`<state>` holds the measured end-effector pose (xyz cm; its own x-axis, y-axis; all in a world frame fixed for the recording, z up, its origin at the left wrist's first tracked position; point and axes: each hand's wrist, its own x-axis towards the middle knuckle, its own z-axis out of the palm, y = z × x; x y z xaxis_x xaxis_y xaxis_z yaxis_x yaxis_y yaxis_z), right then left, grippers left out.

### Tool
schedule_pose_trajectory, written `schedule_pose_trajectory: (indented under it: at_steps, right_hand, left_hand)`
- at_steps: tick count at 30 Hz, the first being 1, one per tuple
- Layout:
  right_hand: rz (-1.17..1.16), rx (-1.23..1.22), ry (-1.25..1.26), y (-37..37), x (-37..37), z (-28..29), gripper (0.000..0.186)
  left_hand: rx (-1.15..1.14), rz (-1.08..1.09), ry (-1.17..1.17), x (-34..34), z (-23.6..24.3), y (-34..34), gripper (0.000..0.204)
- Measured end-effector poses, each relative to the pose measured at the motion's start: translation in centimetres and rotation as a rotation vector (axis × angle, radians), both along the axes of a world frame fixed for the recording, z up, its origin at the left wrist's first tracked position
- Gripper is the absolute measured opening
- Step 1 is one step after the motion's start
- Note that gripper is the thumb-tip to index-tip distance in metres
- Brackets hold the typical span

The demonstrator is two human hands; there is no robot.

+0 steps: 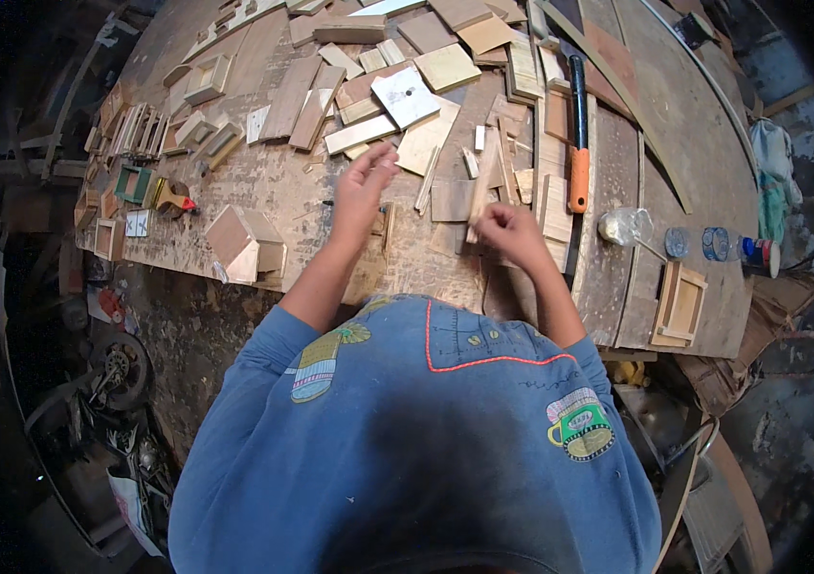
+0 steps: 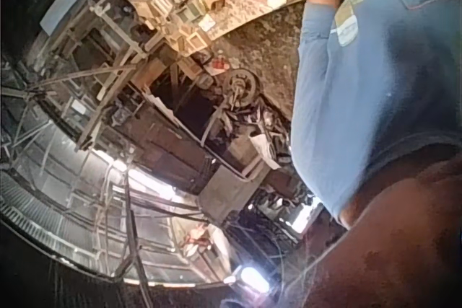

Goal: Assembling wooden box components and using a hand saw to cut a piece of wood.

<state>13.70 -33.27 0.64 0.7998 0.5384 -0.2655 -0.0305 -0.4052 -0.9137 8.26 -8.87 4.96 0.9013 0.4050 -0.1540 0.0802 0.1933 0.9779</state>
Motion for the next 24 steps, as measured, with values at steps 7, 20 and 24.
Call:
schedule_pose_trajectory:
  at_steps: [7,20,24]
  right_hand:
    - [-0.282,-0.094,-0.142,-1.7,1.9,-1.0,0.033]
    - [-0.043,0.075,-0.100,1.6,-0.8,1.2,0.022]
    - [0.017,0.254,-0.135,3.6,-1.4,2.9,0.032]
  left_hand:
    - [0.997,-0.300,0.390,-4.1,-2.9,1.2,0.031]
    - [0.251,-0.264,0.199,-5.1,-5.7,0.3,0.031]
    - [0.164,-0.381,0.130,-4.6,-2.5,-1.3,0.032]
